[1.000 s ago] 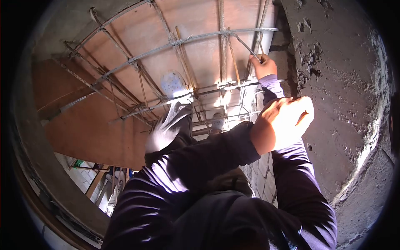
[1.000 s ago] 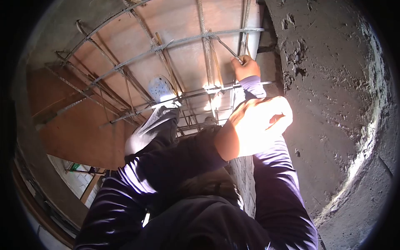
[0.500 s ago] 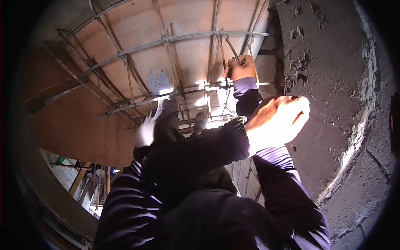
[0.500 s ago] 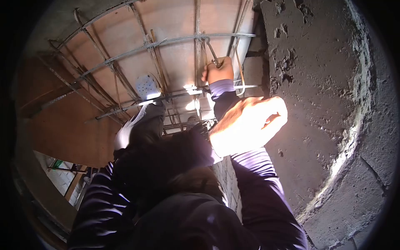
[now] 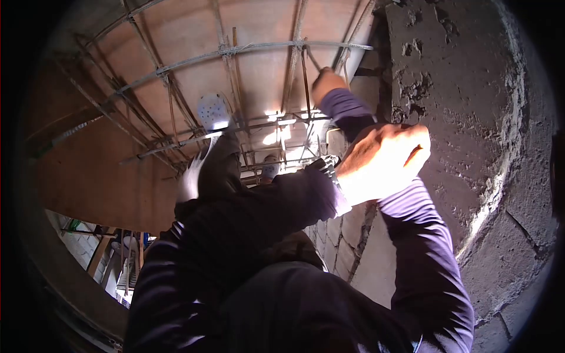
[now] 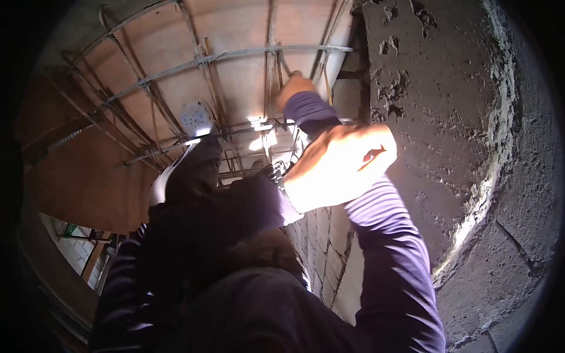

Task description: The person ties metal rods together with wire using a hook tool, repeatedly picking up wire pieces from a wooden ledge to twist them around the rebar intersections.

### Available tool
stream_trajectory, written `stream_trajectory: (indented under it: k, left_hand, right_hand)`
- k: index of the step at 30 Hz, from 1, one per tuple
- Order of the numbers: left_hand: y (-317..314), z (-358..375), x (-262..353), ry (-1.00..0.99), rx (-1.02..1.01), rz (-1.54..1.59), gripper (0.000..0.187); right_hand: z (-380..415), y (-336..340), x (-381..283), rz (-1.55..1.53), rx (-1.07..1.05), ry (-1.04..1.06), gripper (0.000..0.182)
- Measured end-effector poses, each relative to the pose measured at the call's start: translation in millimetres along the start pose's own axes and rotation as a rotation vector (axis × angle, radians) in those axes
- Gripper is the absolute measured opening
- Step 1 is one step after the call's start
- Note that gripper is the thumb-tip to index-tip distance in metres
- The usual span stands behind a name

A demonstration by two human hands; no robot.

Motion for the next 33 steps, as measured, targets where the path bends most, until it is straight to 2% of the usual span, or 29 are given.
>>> stream_trajectory:
  k: [3, 4, 6, 7, 9, 10, 12, 13, 16, 17, 20, 21, 24, 25, 28, 30, 33]
  left_hand:
    - [-0.7, -7.7, 8.7, -0.047, -0.013, 0.005, 0.005]
    - [-1.0, -10.6, 9.9, -0.052, -0.02, 0.002, 0.005]
    - [-1.4, -11.9, 8.6, -0.036, -0.015, -0.04, 0.005]
    - [-1.7, -12.2, 6.3, -0.017, -0.015, -0.041, 0.005]
    - [-2.2, -12.7, 3.2, -0.013, -0.009, -0.048, 0.006]
    - [-2.5, -12.2, 2.2, -0.008, -0.003, -0.049, 0.006]
    - [-3.8, -11.8, 1.6, -0.02, 0.003, -0.048, 0.006]
    - [-3.4, -12.1, 1.6, -0.037, 0.01, -0.048, 0.006]
    - [0.5, -12.6, -7.4, -0.006, 0.006, -0.029, 0.007]
    - [3.2, -13.8, -8.2, -0.005, 0.011, -0.03, 0.007]
    - [10.8, -18.4, -9.3, 0.003, 0.031, -0.013, 0.008]
    - [13.2, -19.8, -9.8, -0.007, 0.036, -0.024, 0.008]
    - [19.2, -24.8, -12.8, 0.019, 0.009, -0.064, 0.012]
    - [21.0, -24.9, -14.3, 0.009, 0.026, -0.078, 0.013]
    - [24.6, -25.0, -9.3, 0.022, 0.026, -0.104, 0.014]
    - [23.3, -22.5, -6.7, 0.078, -0.012, -0.077, 0.012]
    - [15.0, -17.1, -12.0, 0.003, 0.004, -0.064, 0.005]
  right_hand:
    - [31.2, -38.1, -13.1, -0.216, -0.027, 0.027, 0.048]
    - [34.3, -42.5, -16.5, -0.268, -0.002, 0.084, 0.067]
    - [21.9, -61.7, -17.3, -0.607, -0.163, -0.033, 0.08]
    - [21.7, -59.0, -18.0, -0.609, -0.166, -0.032, 0.08]
    - [25.9, -69.8, -32.3, -1.561, -0.599, -0.109, 0.073]
    - [24.7, -79.6, -30.6, -1.564, -0.6, -0.112, 0.073]
    - [20.1, -101.8, -34.5, -2.034, -0.586, -0.066, 0.055]
    - [24.8, -110.1, -36.0, -2.123, -0.462, -0.244, 0.044]
    - [26.6, -113.8, -36.2, -2.289, -0.556, -0.193, 0.038]
    - [25.3, -113.9, -28.9, -2.27, -0.667, -0.231, 0.037]
    - [22.1, -116.1, 1.6, -2.108, -0.787, -0.251, 0.038]
    - [24.2, -107.6, 7.3, -2.009, -0.736, -0.269, 0.038]
    - [21.4, -96.5, 34.5, -1.545, -0.546, -0.494, 0.04]
    - [14.2, -99.5, 44.6, -1.563, -0.636, -0.429, 0.041]
    - [5.1, -84.5, 69.0, -1.245, -0.471, -0.38, 0.043]
    - [-4.4, -88.4, 81.6, -1.191, -0.432, -0.308, 0.044]
    - [-19.1, -86.3, 94.3, -1.127, -0.422, -0.176, 0.047]
Point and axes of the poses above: each hand's wrist, its own z-axis away from the middle knuckle, its own y-axis out of the back of the hand, x = y × z, the point moved 5 cm from there along -z, towards the middle knuckle, and after that the axes turned 2 degrees about -x, right-handed, at the moved point
